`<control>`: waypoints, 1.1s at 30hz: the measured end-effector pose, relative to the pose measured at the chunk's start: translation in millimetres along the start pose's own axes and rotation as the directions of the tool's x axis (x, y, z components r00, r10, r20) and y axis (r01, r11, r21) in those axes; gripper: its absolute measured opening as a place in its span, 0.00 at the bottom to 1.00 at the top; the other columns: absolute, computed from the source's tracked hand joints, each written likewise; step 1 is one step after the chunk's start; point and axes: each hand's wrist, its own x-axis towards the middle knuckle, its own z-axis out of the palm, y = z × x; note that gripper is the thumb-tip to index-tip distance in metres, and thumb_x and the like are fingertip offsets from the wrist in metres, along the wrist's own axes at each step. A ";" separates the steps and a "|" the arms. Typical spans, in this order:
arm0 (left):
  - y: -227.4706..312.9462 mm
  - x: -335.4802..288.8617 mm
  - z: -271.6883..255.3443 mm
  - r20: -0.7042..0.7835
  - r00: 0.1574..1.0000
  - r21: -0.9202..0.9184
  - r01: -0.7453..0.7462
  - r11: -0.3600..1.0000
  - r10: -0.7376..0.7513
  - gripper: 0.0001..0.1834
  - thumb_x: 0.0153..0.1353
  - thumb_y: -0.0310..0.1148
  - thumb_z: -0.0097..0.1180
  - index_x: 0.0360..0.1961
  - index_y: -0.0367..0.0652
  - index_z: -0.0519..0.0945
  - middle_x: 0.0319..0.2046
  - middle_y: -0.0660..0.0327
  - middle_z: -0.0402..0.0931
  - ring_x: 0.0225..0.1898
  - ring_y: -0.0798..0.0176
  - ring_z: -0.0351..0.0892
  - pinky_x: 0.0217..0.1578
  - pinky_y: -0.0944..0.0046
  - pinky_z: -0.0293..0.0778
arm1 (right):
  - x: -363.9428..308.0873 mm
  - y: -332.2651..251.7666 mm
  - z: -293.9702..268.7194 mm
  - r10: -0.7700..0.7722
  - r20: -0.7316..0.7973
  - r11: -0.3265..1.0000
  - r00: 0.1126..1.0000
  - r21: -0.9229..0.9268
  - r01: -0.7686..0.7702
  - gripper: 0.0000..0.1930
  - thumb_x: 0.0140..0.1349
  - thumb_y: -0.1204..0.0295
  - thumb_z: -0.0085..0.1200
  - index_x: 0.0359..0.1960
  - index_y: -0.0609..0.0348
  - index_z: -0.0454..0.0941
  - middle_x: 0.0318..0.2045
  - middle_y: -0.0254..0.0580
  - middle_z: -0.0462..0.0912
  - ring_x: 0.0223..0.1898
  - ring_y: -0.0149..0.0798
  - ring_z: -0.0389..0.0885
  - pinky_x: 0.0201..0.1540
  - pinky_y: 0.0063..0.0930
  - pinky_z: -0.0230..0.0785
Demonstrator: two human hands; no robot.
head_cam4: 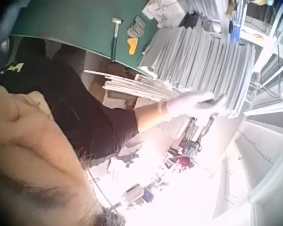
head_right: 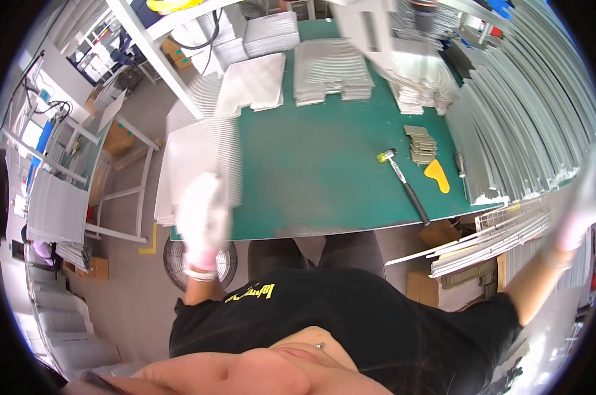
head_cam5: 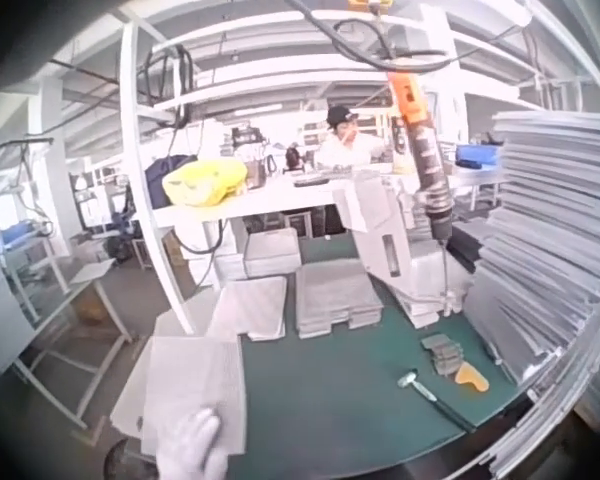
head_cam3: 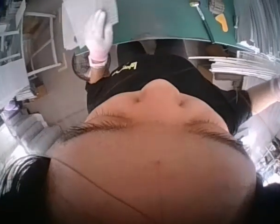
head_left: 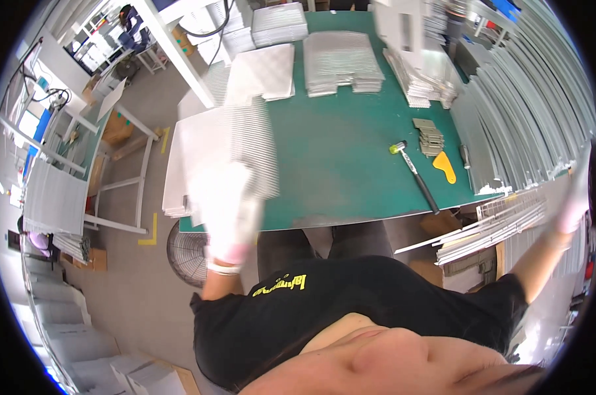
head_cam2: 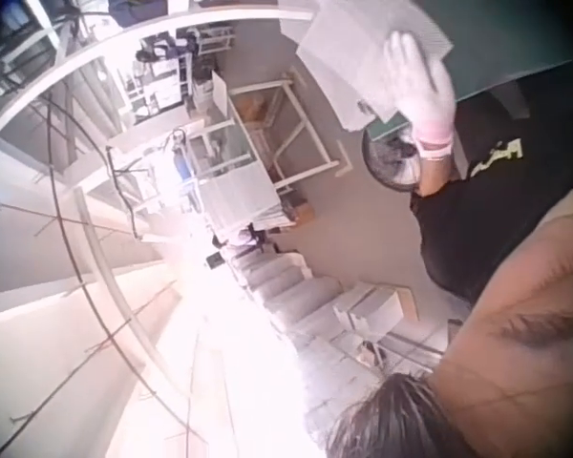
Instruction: The person is assembling metal mesh filters by inserting them into metal frames, attaching a metal tab, and securing components using a drill and hammer.
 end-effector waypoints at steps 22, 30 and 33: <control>-274.5 163.1 296.3 0.631 0.370 0.619 0.291 0.730 -0.682 0.30 0.59 0.57 0.55 0.55 0.48 0.82 0.59 0.53 0.77 0.57 0.47 0.79 0.56 0.49 0.75 | -282.9 -212.0 254.3 -0.414 0.844 0.892 0.340 0.451 -0.033 0.26 0.56 0.64 0.51 0.59 0.50 0.75 0.64 0.52 0.69 0.68 0.57 0.61 0.71 0.55 0.47; -322.7 211.0 285.5 0.674 0.382 0.578 0.260 0.774 -0.632 0.34 0.53 0.59 0.62 0.49 0.40 0.84 0.53 0.46 0.79 0.57 0.43 0.78 0.55 0.49 0.73 | -281.5 -216.0 256.3 -0.422 0.843 0.885 0.333 0.463 -0.051 0.27 0.55 0.63 0.53 0.60 0.48 0.74 0.65 0.50 0.69 0.69 0.56 0.61 0.72 0.57 0.46; -325.5 214.5 262.4 0.622 0.472 0.614 0.201 0.763 -0.625 0.39 0.50 0.61 0.64 0.55 0.41 0.81 0.55 0.43 0.78 0.59 0.44 0.76 0.57 0.49 0.73 | -280.8 -218.7 256.8 -0.442 0.828 0.870 0.345 0.489 -0.057 0.27 0.55 0.63 0.53 0.60 0.48 0.74 0.65 0.50 0.69 0.69 0.56 0.61 0.72 0.57 0.46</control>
